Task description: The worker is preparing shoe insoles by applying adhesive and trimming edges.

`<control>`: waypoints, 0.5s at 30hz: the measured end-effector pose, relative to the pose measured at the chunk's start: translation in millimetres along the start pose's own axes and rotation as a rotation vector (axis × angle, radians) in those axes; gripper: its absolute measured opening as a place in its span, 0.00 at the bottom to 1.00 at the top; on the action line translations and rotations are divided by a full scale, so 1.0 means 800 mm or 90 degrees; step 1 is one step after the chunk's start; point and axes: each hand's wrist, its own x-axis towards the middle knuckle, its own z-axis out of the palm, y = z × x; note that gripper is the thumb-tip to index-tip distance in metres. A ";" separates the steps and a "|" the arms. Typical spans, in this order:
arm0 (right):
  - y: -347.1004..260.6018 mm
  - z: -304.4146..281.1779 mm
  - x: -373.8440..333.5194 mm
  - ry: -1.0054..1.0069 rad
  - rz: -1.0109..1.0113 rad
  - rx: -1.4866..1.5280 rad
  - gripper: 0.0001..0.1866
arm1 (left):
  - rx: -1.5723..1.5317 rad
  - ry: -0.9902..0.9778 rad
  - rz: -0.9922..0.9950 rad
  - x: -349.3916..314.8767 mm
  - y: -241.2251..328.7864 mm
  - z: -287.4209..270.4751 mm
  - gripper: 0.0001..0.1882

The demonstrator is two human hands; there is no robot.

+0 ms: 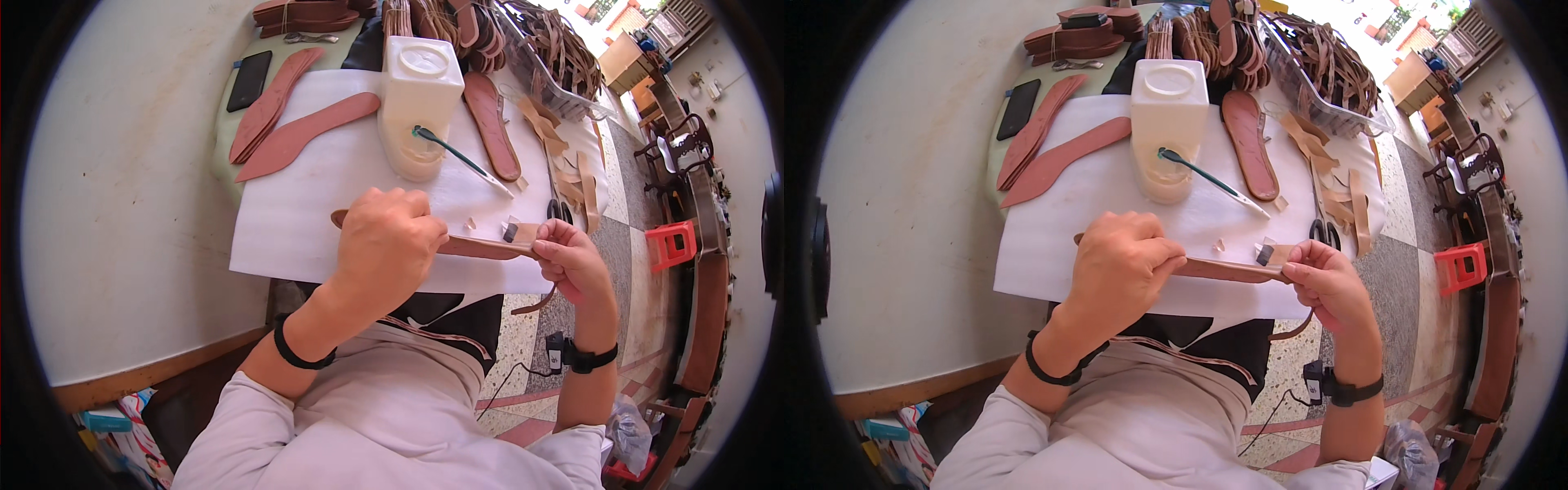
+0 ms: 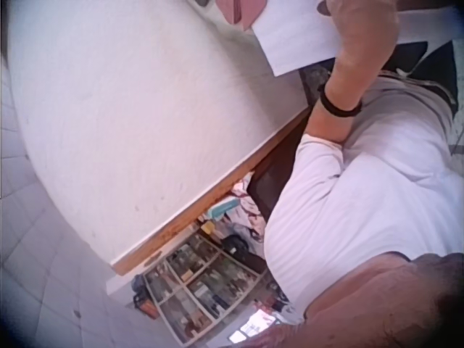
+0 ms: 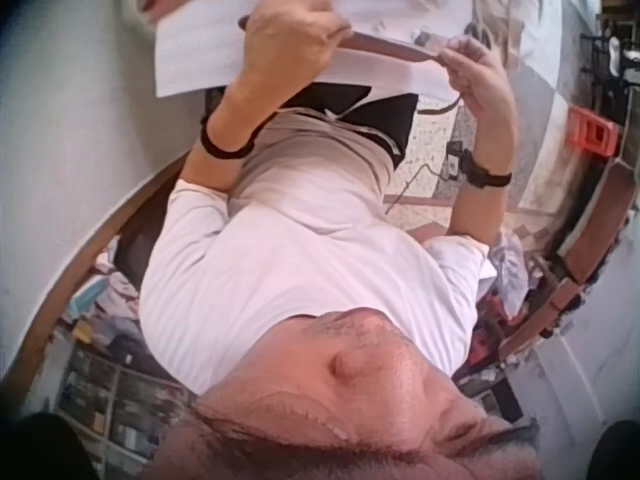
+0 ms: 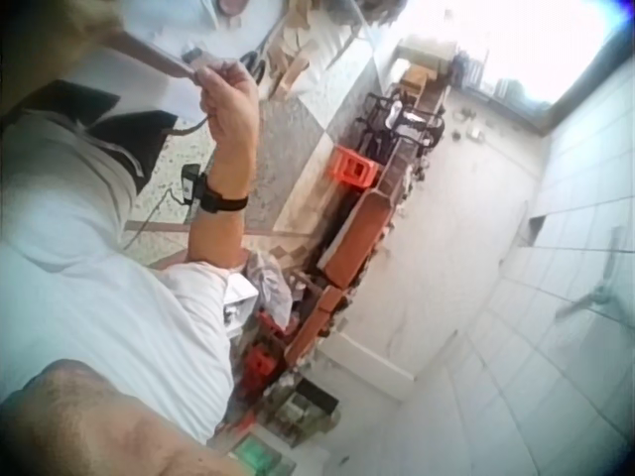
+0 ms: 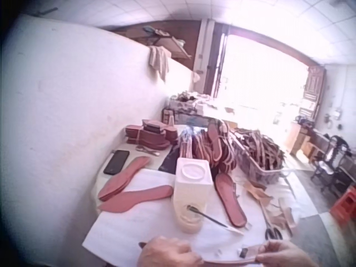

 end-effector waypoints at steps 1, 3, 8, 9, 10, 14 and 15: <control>0.001 -0.001 0.002 -0.002 0.002 0.009 0.08 | 0.002 -0.001 -0.001 0.000 0.000 0.000 0.02; 0.003 -0.003 0.006 -0.006 0.007 0.026 0.07 | 0.007 -0.007 -0.001 0.000 0.000 -0.001 0.01; 0.009 -0.009 0.012 -0.012 0.022 0.026 0.07 | 0.016 -0.012 0.002 0.000 0.001 -0.003 0.01; 0.011 -0.010 0.012 -0.011 0.023 0.023 0.07 | 0.018 -0.011 0.002 -0.001 0.002 -0.004 0.01; 0.011 -0.011 0.012 -0.009 0.022 0.023 0.07 | 0.016 -0.010 0.002 0.000 0.002 -0.004 0.01; 0.016 -0.014 0.013 -0.003 0.013 0.018 0.07 | 0.016 -0.016 0.000 0.000 0.003 -0.004 0.02; 0.017 -0.015 0.013 -0.002 0.009 0.015 0.07 | 0.015 -0.017 0.001 0.000 0.003 -0.003 0.02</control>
